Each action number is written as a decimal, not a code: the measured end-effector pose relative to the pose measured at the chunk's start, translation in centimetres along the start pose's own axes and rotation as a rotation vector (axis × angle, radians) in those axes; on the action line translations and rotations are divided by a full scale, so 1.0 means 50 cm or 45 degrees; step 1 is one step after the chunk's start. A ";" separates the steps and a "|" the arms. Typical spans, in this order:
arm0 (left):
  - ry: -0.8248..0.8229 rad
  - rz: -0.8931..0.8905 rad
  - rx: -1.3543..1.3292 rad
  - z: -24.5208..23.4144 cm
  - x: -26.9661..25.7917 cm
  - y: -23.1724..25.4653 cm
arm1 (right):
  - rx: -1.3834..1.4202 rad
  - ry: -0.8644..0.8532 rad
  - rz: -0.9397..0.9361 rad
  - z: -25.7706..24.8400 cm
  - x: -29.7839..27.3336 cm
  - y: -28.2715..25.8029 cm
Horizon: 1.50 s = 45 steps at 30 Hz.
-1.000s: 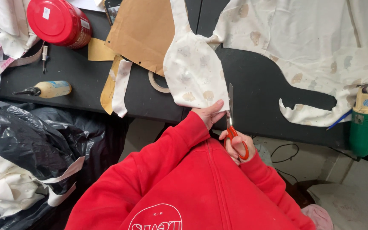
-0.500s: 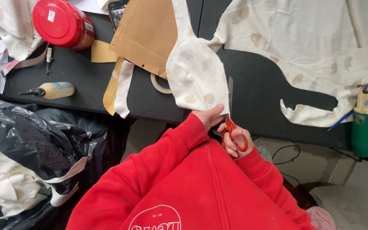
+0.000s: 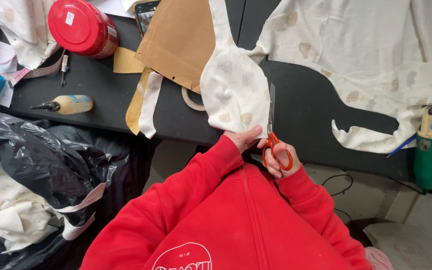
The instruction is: The person cuts a piece of white fabric with red-handled scissors, then uses a cardboard template and a blue pen to trace a shape onto a larger piece of fabric. Finally, they use a green handheld rotary cutter to cut along the traced line.
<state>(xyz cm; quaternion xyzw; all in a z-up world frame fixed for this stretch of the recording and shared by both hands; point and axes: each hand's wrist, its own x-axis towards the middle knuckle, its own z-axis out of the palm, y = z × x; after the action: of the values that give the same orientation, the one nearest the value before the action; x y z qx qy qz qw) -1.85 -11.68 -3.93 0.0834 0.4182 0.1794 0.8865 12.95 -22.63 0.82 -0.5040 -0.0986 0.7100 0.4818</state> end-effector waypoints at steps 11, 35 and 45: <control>-0.260 0.132 -0.161 0.008 -0.013 0.030 | 0.142 -0.141 -0.079 -0.040 0.049 -0.004; 0.152 0.748 0.348 -0.015 -0.015 0.104 | -0.088 -0.140 -0.328 -0.070 0.063 -0.126; -0.054 1.622 0.552 0.149 -0.019 0.603 | -0.172 0.145 -0.397 -0.135 -0.008 -0.176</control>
<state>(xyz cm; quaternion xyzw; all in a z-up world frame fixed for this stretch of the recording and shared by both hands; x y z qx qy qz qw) -4.13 15.76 10.50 0.4934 0.2965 0.5777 0.5788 23.59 -20.72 3.37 -0.5532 -0.1956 0.5888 0.5559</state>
